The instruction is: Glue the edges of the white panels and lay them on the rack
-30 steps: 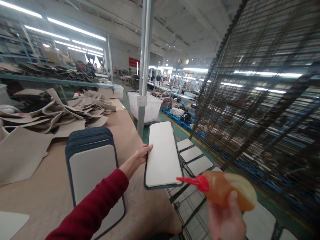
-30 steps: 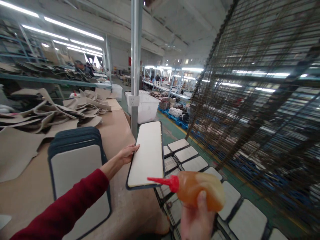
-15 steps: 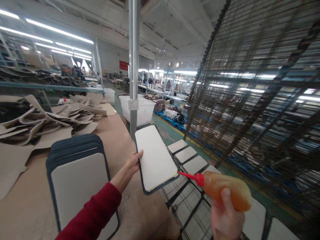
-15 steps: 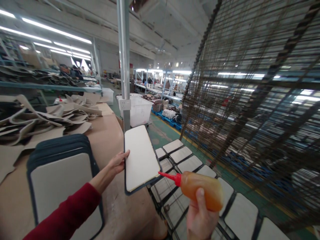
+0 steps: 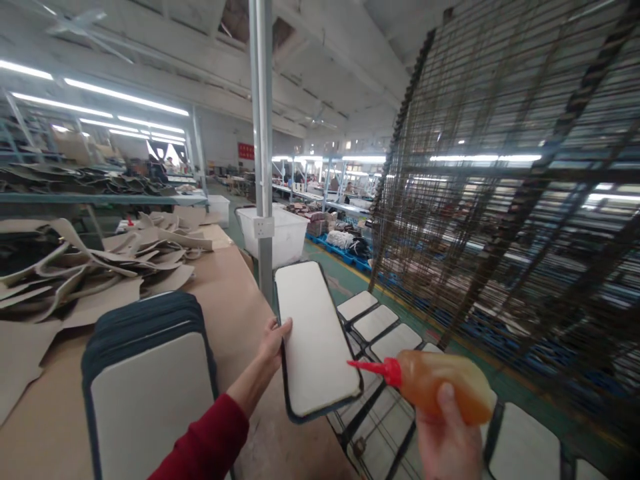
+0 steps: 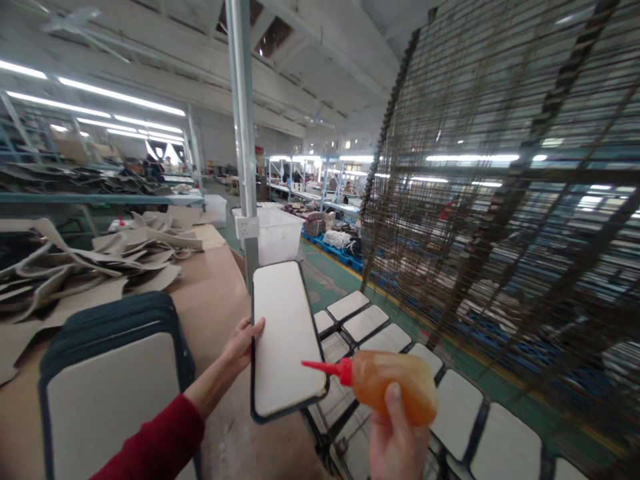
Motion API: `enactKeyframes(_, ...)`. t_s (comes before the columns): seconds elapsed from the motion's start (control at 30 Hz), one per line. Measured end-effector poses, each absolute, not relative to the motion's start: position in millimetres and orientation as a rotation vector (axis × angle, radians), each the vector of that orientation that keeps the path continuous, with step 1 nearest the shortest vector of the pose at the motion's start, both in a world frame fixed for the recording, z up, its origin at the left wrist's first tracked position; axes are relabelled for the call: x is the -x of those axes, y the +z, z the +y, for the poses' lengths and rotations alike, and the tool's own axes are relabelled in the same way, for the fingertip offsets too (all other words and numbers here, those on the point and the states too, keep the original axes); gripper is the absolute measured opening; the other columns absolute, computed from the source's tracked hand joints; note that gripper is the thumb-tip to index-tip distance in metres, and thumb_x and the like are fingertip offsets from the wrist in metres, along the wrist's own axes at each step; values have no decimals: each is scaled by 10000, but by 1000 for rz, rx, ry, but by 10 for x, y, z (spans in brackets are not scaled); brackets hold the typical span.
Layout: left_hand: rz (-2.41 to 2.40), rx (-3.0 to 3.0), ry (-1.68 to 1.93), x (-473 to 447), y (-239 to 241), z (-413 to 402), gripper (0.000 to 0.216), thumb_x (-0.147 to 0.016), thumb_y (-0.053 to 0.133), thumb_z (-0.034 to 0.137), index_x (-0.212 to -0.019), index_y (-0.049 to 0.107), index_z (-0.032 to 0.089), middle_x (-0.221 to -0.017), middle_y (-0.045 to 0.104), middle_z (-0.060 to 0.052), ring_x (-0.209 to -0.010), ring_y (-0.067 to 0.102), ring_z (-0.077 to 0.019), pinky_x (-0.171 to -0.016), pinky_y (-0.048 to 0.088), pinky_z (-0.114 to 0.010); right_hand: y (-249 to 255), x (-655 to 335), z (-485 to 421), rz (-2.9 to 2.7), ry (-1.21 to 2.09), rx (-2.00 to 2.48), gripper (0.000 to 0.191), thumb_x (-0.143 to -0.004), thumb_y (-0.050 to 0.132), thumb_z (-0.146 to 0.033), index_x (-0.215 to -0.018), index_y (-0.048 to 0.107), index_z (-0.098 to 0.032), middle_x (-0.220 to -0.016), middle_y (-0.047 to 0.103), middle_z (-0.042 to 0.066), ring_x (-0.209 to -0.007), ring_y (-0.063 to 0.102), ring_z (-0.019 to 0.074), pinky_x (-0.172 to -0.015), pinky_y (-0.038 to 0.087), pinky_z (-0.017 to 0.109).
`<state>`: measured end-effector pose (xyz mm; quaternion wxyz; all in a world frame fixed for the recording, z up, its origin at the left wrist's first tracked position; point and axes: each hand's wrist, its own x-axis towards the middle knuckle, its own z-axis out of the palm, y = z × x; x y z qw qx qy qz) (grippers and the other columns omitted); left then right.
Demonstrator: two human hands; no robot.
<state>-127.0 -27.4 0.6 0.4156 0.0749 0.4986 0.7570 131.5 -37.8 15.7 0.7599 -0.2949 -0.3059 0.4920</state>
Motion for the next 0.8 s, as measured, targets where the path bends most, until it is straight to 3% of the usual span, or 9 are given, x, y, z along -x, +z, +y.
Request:
enactKeyframes(0.17,1235,-595,1767,1081,-29,-310,425,-538,836,315,-848,593,155,-689,683,-15,-545,604,-136,-524,458,-224,436,-1308,109,-759,1007,575,454,-545,851,-342,-930,669,-187,-960,665,35,-851,629,206,-798,543,376)
enactKeyframes(0.27,1172,-752,1624,941,40,-346,481,-504,841,379,-861,619,146,-705,689,-21,-579,612,-144,-543,453,-226,517,-1292,367,-821,974,573,531,-509,860,-352,-955,638,-170,-941,658,50,-840,627,231,-848,512,480)
enactKeyframes(0.4,1085,-775,1542,877,187,-356,498,-504,851,374,-885,633,137,-728,701,-44,-605,629,-158,-565,467,-234,389,-1355,408,-818,890,592,604,-486,875,-320,-1004,599,-179,-938,650,22,-850,610,198,-869,504,424)
enactKeyframes(0.63,1063,-718,1526,1023,252,-253,473,-490,872,321,-859,636,141,-697,699,-48,-571,633,-166,-565,488,-258,-365,-1465,-154,-1046,1020,788,667,-529,855,-340,-1119,583,-187,-943,675,72,-791,647,256,-689,562,377)
enactKeyframes(0.8,1090,-865,1414,939,306,-373,485,-510,860,380,-869,655,128,-711,701,-54,-584,634,-168,-536,463,-237,249,-1414,335,-797,815,616,617,-518,845,-366,-1041,586,-166,-960,640,57,-842,609,216,-853,507,444)
